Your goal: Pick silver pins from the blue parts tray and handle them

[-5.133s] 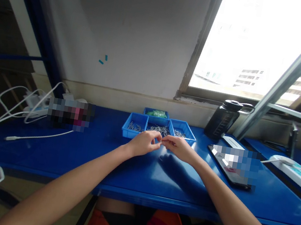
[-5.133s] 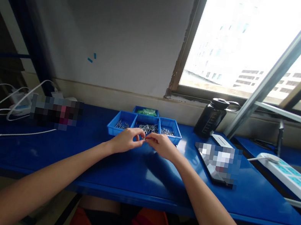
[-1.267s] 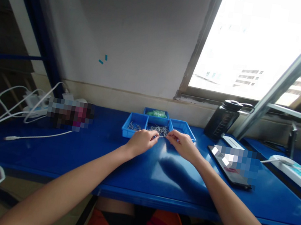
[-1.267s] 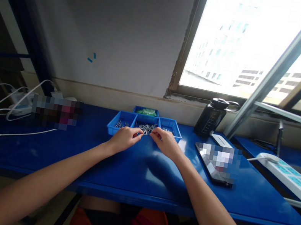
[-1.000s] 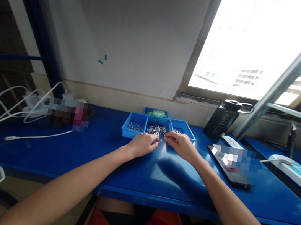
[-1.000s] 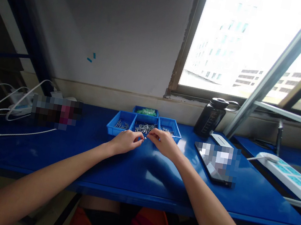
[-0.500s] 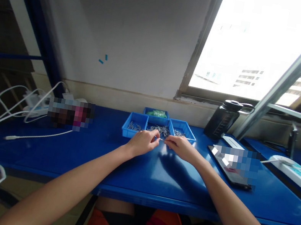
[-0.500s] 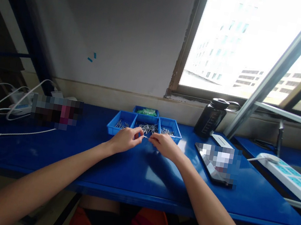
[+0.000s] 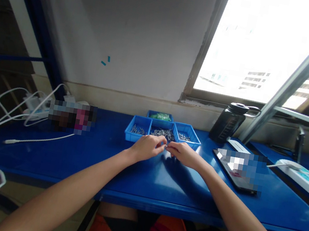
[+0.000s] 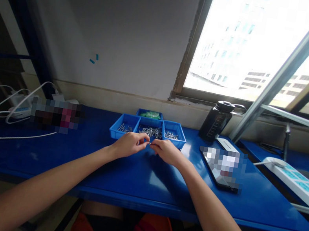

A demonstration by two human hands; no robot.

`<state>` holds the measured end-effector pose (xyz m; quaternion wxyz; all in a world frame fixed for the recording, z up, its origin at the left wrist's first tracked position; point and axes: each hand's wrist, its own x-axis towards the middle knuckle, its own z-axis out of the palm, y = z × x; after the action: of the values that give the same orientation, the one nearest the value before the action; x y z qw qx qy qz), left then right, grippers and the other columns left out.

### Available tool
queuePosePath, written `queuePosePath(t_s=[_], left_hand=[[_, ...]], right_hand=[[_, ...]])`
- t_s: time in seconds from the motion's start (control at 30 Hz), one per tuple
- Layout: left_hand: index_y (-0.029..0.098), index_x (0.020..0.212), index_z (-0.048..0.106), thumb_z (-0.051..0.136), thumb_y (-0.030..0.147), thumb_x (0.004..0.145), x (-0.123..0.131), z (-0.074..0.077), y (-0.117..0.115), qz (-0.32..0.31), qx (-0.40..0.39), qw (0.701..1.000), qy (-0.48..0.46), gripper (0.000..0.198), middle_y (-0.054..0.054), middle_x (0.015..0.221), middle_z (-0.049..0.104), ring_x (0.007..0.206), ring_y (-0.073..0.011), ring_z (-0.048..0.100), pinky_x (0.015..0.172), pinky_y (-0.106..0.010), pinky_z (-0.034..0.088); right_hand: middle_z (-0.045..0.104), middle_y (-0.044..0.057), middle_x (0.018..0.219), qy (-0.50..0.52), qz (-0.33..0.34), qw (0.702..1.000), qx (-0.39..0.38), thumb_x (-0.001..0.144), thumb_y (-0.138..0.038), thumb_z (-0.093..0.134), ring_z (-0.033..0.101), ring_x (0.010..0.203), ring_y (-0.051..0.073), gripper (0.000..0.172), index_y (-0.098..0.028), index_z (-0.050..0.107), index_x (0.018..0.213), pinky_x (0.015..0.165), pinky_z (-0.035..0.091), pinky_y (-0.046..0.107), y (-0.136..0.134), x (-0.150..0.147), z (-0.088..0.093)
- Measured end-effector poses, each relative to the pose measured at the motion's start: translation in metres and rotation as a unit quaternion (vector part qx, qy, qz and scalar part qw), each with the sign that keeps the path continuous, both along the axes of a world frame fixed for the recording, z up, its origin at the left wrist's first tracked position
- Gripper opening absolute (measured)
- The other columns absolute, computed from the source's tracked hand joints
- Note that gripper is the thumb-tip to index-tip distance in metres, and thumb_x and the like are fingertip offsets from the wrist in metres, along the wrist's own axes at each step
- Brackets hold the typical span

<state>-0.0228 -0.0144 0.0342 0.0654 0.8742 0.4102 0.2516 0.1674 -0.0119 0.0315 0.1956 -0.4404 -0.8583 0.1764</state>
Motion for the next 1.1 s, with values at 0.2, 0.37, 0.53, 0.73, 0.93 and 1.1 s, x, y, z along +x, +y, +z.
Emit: queuePosePath(t_s=[0.2,0.37,0.53,0.73,0.93,1.1], left_hand=[[0.022,0.093,0.058,0.044,0.034,0.084,-0.0005,0.0008,0.0007,0.037,0.006,0.999,0.001,0.021,0.001,0.069,0.063,0.065,-0.0138,0.059,0.059,-0.021,0.04],[0.021,0.091,0.058,0.043,0.035,0.084,-0.0018,0.0002,0.0023,0.056,0.004,0.998,0.017,0.021,0.0,0.07,0.064,0.065,-0.0152,0.059,0.06,-0.022,0.04],[0.021,0.091,0.059,0.046,0.032,0.082,-0.0017,-0.0011,0.003,0.055,-0.027,0.997,0.05,0.02,-0.002,0.072,0.065,0.069,-0.0166,0.061,0.063,-0.023,0.042],[0.021,0.091,0.059,0.046,0.032,0.081,-0.002,-0.0032,0.004,0.042,-0.036,0.997,0.059,0.019,-0.002,0.073,0.065,0.068,-0.0176,0.061,0.064,-0.024,0.043],[0.021,0.09,0.059,0.046,0.03,0.08,-0.0026,-0.0044,0.0045,0.03,-0.042,0.996,0.067,0.019,-0.002,0.073,0.064,0.067,-0.017,0.06,0.063,-0.024,0.043],[0.022,0.089,0.058,0.045,0.03,0.08,-0.0028,-0.0043,0.0041,0.008,-0.044,0.996,0.072,0.017,-0.001,0.073,0.064,0.065,-0.0166,0.06,0.061,-0.024,0.041]], right_hand=[[0.062,0.001,0.063,0.001,-0.031,0.999,0.028,0.085,-0.034,0.044,0.055,0.055,0.011,0.025,-0.018,0.062,0.08,0.053,0.038,0.021,0.0014,0.002,0.0013],[0.061,0.001,0.06,0.008,-0.049,0.996,0.076,0.084,-0.034,0.045,0.053,0.054,0.011,0.023,-0.018,0.062,0.081,0.053,0.037,0.021,0.0012,0.0041,0.0036],[0.059,0.0,0.058,0.03,-0.047,0.994,0.098,0.084,-0.035,0.045,0.052,0.053,0.011,0.024,-0.018,0.061,0.083,0.052,0.036,0.021,-0.0006,0.0029,0.0058],[0.059,0.001,0.058,0.034,-0.028,0.995,0.092,0.085,-0.037,0.044,0.051,0.052,0.011,0.026,-0.018,0.061,0.082,0.052,0.037,0.021,-0.0019,0.0009,0.0062],[0.06,0.0,0.058,0.033,-0.026,0.996,0.08,0.085,-0.036,0.045,0.052,0.052,0.011,0.025,-0.018,0.061,0.082,0.052,0.037,0.021,-0.0007,0.0007,0.0047],[0.06,0.0,0.058,0.035,-0.029,0.996,0.072,0.085,-0.035,0.045,0.051,0.052,0.01,0.024,-0.018,0.061,0.082,0.053,0.037,0.021,-0.0025,-0.0005,0.0058]])
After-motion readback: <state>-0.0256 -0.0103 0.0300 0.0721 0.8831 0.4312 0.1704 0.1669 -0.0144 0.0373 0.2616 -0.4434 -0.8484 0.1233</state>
